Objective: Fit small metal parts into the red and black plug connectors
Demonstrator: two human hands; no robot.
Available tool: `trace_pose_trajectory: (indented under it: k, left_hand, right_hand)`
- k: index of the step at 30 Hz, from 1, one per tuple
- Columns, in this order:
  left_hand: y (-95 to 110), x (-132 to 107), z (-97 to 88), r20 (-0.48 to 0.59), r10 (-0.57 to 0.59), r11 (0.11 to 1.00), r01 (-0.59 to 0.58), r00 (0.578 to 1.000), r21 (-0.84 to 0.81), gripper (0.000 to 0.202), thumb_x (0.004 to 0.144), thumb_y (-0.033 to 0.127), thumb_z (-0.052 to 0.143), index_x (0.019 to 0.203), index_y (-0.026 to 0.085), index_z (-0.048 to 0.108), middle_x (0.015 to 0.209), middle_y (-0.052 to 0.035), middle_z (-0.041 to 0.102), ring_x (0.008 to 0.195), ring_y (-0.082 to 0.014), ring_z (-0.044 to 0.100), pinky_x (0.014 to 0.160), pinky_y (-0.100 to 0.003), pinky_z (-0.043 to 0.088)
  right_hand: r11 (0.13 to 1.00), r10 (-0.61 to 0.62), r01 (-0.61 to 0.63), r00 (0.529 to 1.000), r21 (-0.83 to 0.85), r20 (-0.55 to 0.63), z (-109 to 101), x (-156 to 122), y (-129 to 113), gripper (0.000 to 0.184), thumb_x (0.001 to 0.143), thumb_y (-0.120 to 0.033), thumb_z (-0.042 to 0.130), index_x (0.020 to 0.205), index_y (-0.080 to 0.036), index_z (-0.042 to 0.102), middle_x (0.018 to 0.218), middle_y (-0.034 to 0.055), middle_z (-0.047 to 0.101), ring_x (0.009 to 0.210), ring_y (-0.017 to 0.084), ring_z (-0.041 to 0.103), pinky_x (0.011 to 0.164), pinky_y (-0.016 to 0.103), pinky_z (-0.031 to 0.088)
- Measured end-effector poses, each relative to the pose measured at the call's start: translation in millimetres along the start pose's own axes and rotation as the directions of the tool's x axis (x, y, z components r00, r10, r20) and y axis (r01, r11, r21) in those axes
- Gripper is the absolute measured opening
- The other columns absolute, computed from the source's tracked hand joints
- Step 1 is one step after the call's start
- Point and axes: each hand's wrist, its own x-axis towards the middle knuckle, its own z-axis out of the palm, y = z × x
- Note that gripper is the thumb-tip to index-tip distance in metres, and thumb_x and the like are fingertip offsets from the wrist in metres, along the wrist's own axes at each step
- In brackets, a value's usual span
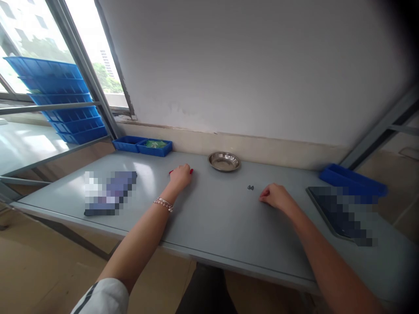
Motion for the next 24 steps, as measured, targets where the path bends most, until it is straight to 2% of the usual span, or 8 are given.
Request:
trace_pose_trajectory:
  k: [3,6,8,11,14,17,20,24]
  left_hand:
    - [2,2,-2.1,-0.08,0.064,0.994,-0.071,0.995,-0.083,0.025,0.081,0.024,0.041,0.103,0.017,0.052,0.097,-0.0115,0.059,0.093,-0.024,0.054,0.072,-0.031,0.043]
    - [8,1,-4.8,-0.209,0.239,0.927,-0.287,0.948,-0.241,0.024,0.08,0.021,0.045,0.103,0.018,0.051,0.087,-0.0049,0.062,0.086,-0.0182,0.055,0.075,-0.027,0.042]
    - [16,-5,-6.3,-0.267,0.345,0.858,-0.418,0.9,-0.298,0.024,0.079,0.018,0.047,0.102,0.018,0.053,0.084,-0.0028,0.061,0.077,-0.0144,0.056,0.073,-0.025,0.042]
    - [32,-18,-5.8,-0.309,0.497,0.745,-0.581,0.811,-0.327,0.02,0.08,0.018,0.047,0.098,0.018,0.056,0.087,-0.0034,0.059,0.072,-0.0121,0.054,0.071,-0.023,0.042]
    - [46,-31,-0.6,-0.294,0.656,0.608,-0.718,0.695,-0.34,0.019,0.08,0.017,0.047,0.096,0.016,0.058,0.089,-0.0052,0.057,0.073,-0.0117,0.054,0.07,-0.023,0.042]
    - [54,-39,7.1,-0.283,0.739,0.53,-0.787,0.611,-0.315,0.02,0.081,0.016,0.045,0.096,0.014,0.058,0.087,-0.006,0.056,0.073,-0.0123,0.053,0.069,-0.023,0.041]
    - [57,-42,12.6,-0.264,0.77,0.503,-0.808,0.58,-0.307,0.021,0.082,0.016,0.043,0.096,0.013,0.058,0.085,-0.0067,0.055,0.074,-0.0129,0.052,0.068,-0.022,0.041]
    - [57,-44,14.5,-0.225,0.779,0.509,-0.8,0.586,-0.319,0.021,0.082,0.016,0.042,0.096,0.014,0.058,0.087,-0.0073,0.055,0.075,-0.0129,0.052,0.068,-0.022,0.041]
  right_hand:
    - [0.998,-0.001,0.004,0.998,0.056,-0.063,-4,-1,-1,0.008,0.062,-0.017,0.06,0.056,-0.017,0.064,0.056,0.0042,0.063,0.059,0.016,0.059,0.055,0.023,0.04]
    - [0.973,-0.031,0.065,0.988,0.221,-0.151,-6,-3,-4,0.008,0.064,-0.019,0.058,0.059,-0.017,0.064,0.055,0.0034,0.063,0.055,0.015,0.058,0.055,0.025,0.041]
    - [0.899,-0.081,0.151,0.98,0.412,-0.181,-3,-5,-9,0.009,0.065,-0.022,0.057,0.064,-0.016,0.064,0.054,0.0029,0.062,0.053,0.014,0.058,0.056,0.025,0.043]
    - [0.697,-0.176,0.281,0.959,0.66,-0.222,5,-7,-19,0.014,0.065,-0.028,0.059,0.07,-0.015,0.062,0.058,0.003,0.062,0.056,0.014,0.059,0.057,0.025,0.046]
    - [0.553,-0.235,0.34,0.939,0.761,-0.25,13,-11,-29,0.018,0.064,-0.032,0.062,0.072,-0.015,0.061,0.063,0.0033,0.063,0.058,0.013,0.059,0.06,0.027,0.047]
    - [0.485,-0.259,0.35,0.933,0.801,-0.251,19,-13,-35,0.02,0.064,-0.034,0.063,0.074,-0.015,0.061,0.064,0.0031,0.063,0.059,0.013,0.059,0.061,0.028,0.047]
    - [0.474,-0.292,0.346,0.929,0.81,-0.226,26,-14,-38,0.021,0.064,-0.034,0.063,0.073,-0.015,0.061,0.062,0.0026,0.063,0.057,0.013,0.058,0.06,0.028,0.047]
    - [0.509,-0.316,0.346,0.927,0.788,-0.203,31,-12,-39,0.022,0.065,-0.035,0.062,0.074,-0.015,0.061,0.06,0.0017,0.061,0.057,0.013,0.057,0.059,0.028,0.047]
